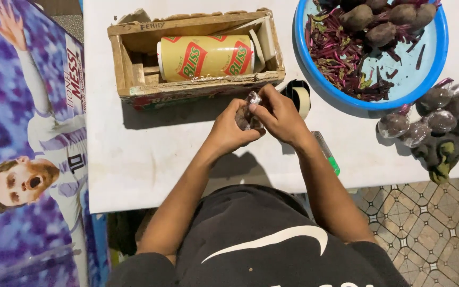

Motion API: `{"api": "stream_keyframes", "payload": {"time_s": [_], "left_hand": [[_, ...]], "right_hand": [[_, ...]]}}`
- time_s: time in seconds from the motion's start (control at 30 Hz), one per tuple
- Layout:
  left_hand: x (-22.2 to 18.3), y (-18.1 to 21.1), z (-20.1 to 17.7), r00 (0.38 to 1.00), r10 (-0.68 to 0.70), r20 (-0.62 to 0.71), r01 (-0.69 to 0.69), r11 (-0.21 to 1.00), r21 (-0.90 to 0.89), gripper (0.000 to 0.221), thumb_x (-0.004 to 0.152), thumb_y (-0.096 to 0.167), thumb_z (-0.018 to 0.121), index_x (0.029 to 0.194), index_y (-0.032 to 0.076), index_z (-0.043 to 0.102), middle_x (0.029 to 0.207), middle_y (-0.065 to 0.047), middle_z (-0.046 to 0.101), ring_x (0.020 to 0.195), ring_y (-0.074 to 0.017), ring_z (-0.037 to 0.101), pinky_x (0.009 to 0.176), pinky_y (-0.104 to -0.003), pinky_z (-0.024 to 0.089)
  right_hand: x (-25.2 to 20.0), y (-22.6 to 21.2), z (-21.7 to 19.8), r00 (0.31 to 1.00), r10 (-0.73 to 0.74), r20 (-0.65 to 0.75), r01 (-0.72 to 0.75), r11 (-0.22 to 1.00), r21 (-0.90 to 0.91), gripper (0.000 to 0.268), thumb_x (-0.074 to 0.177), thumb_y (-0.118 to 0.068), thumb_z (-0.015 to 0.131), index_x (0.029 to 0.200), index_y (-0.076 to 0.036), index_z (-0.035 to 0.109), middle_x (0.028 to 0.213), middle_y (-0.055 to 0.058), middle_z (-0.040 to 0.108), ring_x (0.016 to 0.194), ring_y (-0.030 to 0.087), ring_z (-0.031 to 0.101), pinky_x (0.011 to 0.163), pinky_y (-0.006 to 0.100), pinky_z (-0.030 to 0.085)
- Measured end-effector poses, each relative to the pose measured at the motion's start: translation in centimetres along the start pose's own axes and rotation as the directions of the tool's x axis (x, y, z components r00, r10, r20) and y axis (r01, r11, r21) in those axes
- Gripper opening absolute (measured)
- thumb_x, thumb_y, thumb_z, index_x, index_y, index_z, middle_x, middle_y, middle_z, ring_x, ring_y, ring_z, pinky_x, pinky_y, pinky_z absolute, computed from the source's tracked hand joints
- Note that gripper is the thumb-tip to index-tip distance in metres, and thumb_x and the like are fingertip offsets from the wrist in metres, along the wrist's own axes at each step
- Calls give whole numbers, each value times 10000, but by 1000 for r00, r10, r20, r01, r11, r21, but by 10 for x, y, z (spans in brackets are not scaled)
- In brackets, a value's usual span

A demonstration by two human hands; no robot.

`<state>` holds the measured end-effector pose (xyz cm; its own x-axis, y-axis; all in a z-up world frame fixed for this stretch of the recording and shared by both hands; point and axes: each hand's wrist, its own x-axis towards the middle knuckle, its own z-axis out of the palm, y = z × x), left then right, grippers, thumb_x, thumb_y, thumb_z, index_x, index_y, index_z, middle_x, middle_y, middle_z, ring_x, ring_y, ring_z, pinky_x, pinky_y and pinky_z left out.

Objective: Wrapping individual beets in plastic film and securing them with tape at a packaging station.

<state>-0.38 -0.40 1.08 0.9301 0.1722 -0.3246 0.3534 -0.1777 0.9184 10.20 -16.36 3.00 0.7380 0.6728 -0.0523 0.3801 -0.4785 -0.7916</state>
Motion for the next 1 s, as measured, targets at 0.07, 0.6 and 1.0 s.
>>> {"api": "stream_keyframes", "payload": {"time_s": [0.07, 0.6, 1.0], "left_hand": [[-5, 9, 1, 999, 15, -30, -13, 997, 72, 743, 584, 374, 903, 1234, 238, 570, 1139, -111, 684, 1143, -345, 667, 983, -464, 529], [-15, 33, -8, 994, -79, -74, 82, 996, 30, 795, 678, 383, 805, 1371, 175, 476, 1286, -228, 623, 1266, -420, 595, 1088, -480, 452], [-15, 22, -10, 992, 108, -71, -121, 966, -229, 675, 1017, 408, 578, 1519, -1, 390, 1432, -356, 476, 1327, -517, 506, 1072, -580, 473]], "right_hand": [[-1, -6, 3, 1000, 20, -10, -20, 1000, -23, 364, 1009, -433, 619, 1103, -84, 577, 760, 189, 599, 710, 336, 613, 656, 465, 470], [-7, 3, 17, 990, 40, -132, 3, 951, 310, 358, 1023, -301, 662, 1299, -101, 555, 1078, 178, 640, 935, 303, 679, 769, 447, 606], [-44, -9, 43, 999, 24, -26, 1, 710, 704, 617, 1051, -239, 536, 1584, -131, 246, 1403, 223, 457, 1191, 305, 544, 877, 493, 600]]}}
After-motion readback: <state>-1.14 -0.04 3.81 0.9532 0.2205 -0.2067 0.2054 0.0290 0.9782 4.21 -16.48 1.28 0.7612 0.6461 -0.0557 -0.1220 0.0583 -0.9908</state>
